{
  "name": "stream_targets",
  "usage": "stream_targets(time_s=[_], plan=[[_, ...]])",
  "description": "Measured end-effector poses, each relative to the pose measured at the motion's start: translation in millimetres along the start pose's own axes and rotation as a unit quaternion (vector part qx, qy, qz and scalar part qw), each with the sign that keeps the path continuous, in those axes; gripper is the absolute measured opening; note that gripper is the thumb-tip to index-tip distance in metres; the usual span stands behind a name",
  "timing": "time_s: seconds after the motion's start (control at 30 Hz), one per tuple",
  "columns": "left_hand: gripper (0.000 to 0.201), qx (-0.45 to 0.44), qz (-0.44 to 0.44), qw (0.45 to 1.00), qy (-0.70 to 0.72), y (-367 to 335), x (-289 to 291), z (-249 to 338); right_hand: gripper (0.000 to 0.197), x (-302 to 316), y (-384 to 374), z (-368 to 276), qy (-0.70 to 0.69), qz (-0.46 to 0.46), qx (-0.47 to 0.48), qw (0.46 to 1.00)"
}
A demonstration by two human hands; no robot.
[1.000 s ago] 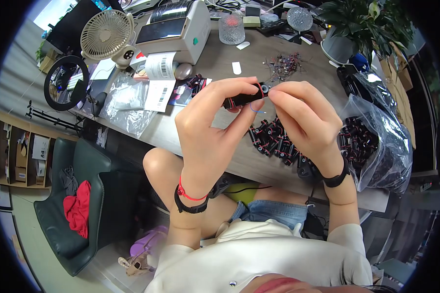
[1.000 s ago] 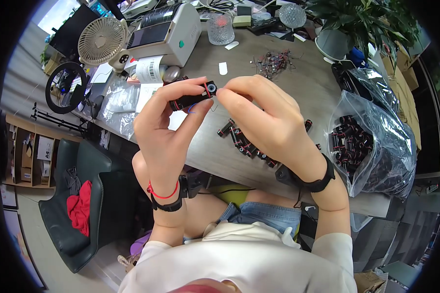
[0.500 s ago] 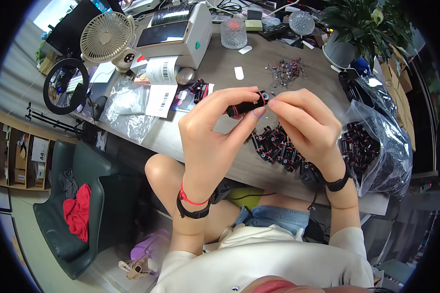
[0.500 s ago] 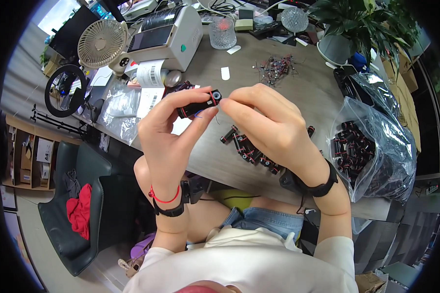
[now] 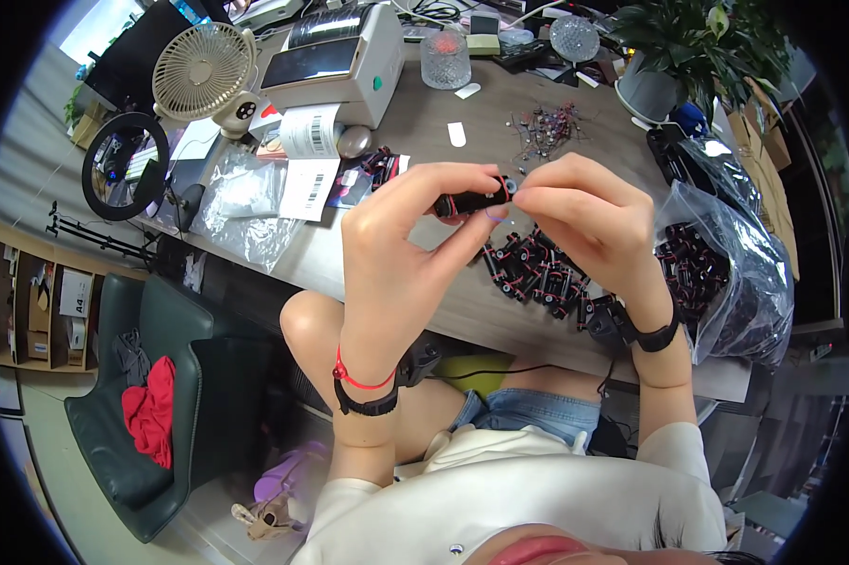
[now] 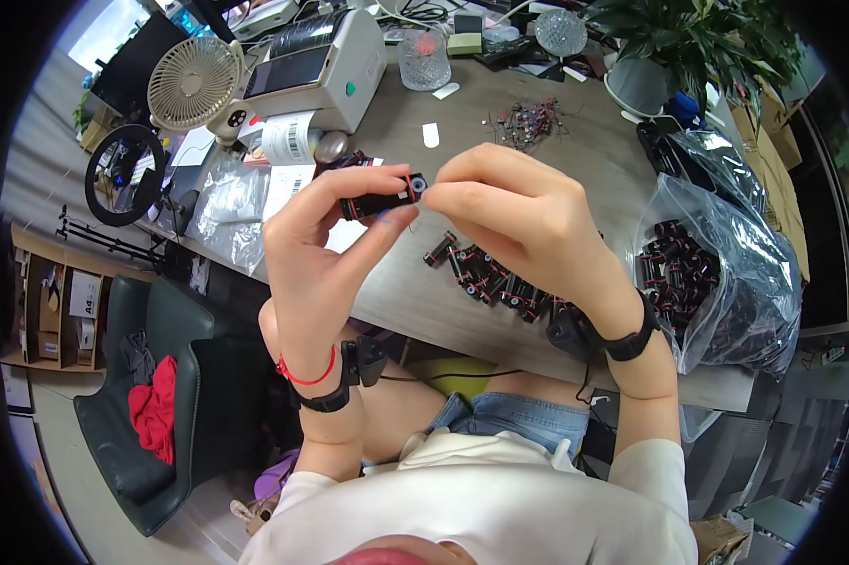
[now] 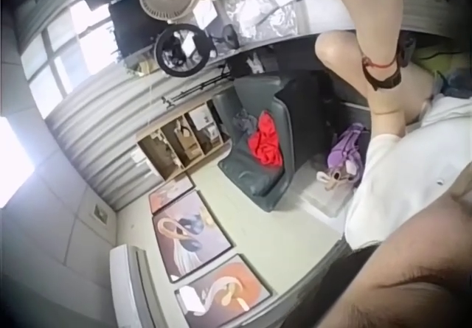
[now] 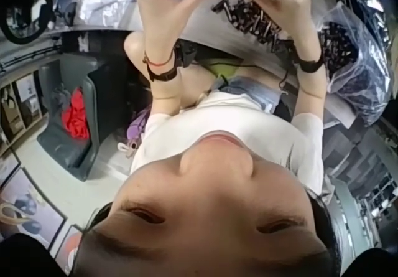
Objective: The person picks up a battery holder and a circuit board, then threads the wires through the holder before pressing the board into the end and placing the unit on a pile.
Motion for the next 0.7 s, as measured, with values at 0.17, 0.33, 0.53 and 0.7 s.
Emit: stream_targets(time_s=[0.17,0.33,0.53,0.7], plan=[[0.020,-0.011,-0.020,1.000,-0.013,2,-4,7,0.023,7,3,1,-0.067,-0.036,-0.012,0.997],[0.019,-0.022,-0.009,1.000,-0.001,-1,-8,6,0.024,12,1,2,-0.087,-0.034,-0.002,0.996],[0.018,-0.040,-0.023,0.999,0.017,0,-6,14,0.024,16,0,0,-0.206,-0.035,-0.071,0.975],[0.014,-0.037,-0.018,0.999,-0.013,-2,-7,15,0.024,15,0,-2,-0.210,-0.037,-0.083,0.973]])
Point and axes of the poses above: each hand's wrist, its own y-axis away from the middle knuckle, its own x-axis out of the back of the hand, z = x × y, the point moved 2 cm from there along -y, towards the middle knuckle, and after that the axes turned 13 degrees about -z, right-handed, at the moved point
